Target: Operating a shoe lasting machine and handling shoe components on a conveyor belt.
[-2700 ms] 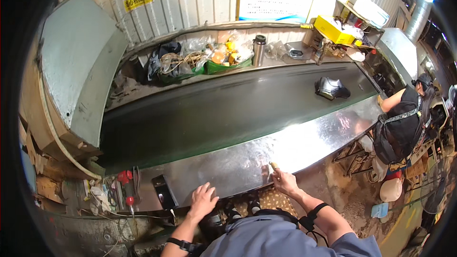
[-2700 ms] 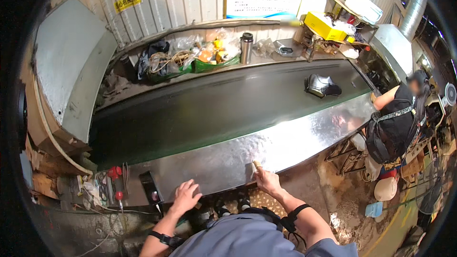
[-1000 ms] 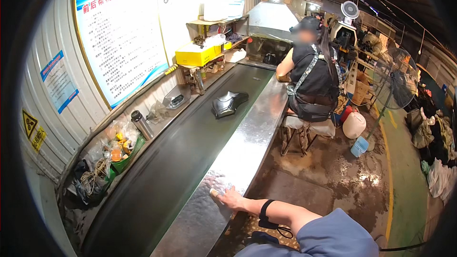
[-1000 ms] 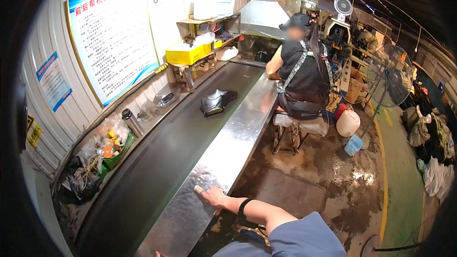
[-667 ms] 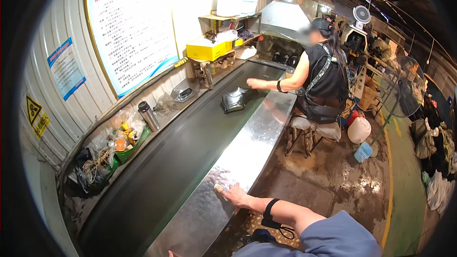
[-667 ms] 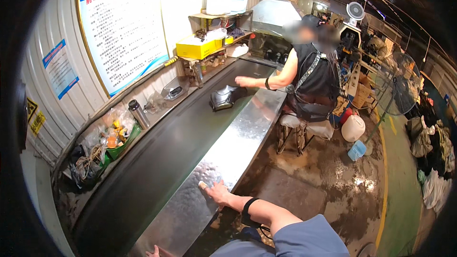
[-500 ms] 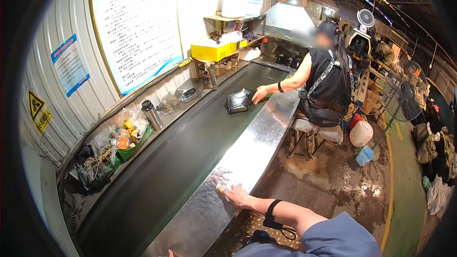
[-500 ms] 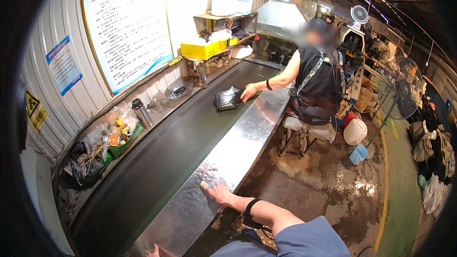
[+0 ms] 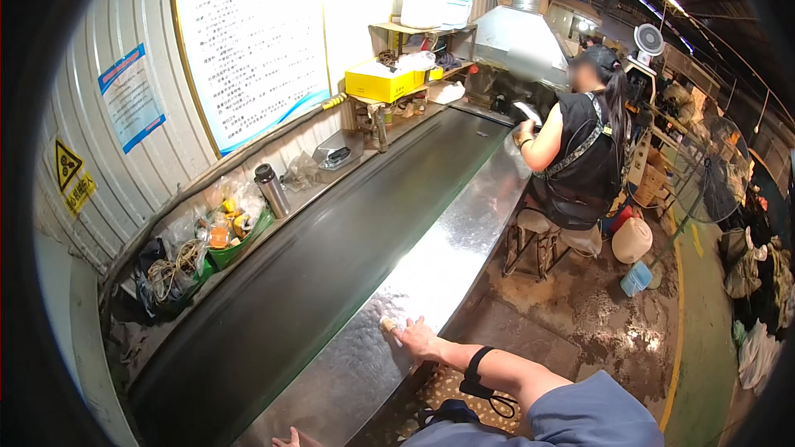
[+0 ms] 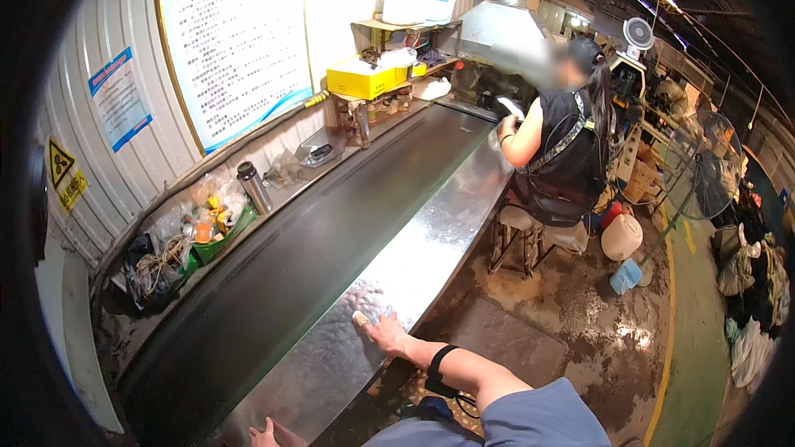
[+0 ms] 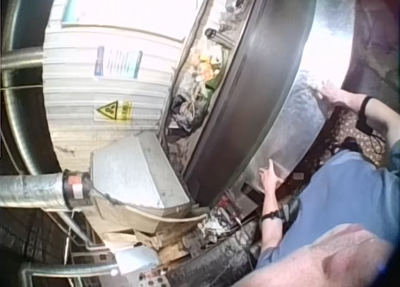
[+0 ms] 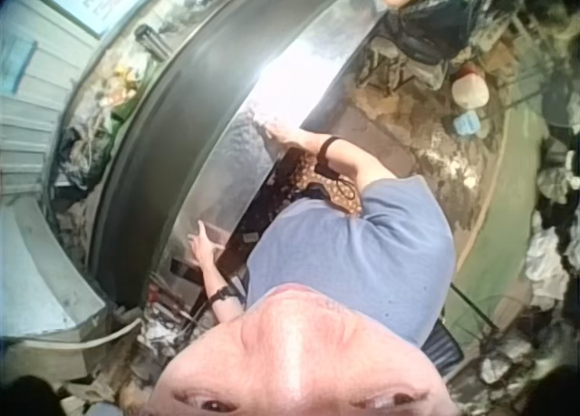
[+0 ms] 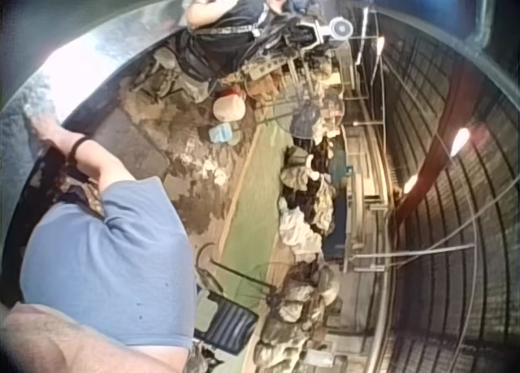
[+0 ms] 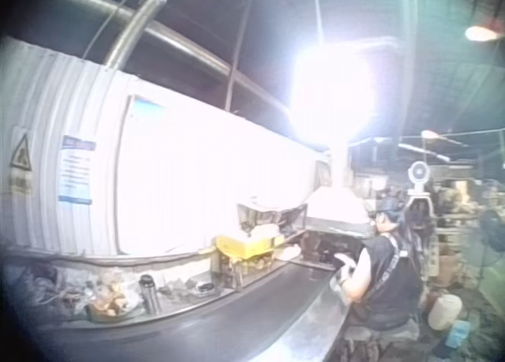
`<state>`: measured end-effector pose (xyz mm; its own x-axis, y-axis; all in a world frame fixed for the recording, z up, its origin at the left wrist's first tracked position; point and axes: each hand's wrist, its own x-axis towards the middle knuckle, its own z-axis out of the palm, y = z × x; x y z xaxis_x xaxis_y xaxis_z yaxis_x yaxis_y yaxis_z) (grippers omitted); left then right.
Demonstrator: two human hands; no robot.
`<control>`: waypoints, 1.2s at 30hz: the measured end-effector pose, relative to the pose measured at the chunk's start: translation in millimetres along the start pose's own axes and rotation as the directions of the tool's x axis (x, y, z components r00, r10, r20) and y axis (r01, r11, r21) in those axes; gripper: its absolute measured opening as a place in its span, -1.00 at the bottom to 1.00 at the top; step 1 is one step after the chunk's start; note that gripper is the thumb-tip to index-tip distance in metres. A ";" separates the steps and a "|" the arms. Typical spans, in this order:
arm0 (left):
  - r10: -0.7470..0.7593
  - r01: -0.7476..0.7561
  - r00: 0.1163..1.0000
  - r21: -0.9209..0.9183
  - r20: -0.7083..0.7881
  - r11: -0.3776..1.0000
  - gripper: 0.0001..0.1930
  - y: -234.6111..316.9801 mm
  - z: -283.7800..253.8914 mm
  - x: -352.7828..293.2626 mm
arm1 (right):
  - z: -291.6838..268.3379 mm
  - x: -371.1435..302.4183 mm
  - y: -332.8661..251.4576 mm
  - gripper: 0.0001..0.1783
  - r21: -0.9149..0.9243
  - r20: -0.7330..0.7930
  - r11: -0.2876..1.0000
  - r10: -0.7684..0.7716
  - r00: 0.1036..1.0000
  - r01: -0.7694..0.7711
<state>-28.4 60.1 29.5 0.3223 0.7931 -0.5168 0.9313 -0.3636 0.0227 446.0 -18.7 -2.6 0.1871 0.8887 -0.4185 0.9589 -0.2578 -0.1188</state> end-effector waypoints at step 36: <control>-0.112 0.113 0.994 -0.103 0.011 0.988 0.35 13.1 4.7 -6.6 | -1.3 -12.1 17.9 0.38 0.110 -0.074 0.991 -0.064 0.995 0.072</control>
<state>-19.1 47.8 29.1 0.2139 0.8237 -0.5252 0.9742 -0.2194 0.0526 461.2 -33.5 1.6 0.1406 0.9291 -0.3422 0.9405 -0.2332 -0.2470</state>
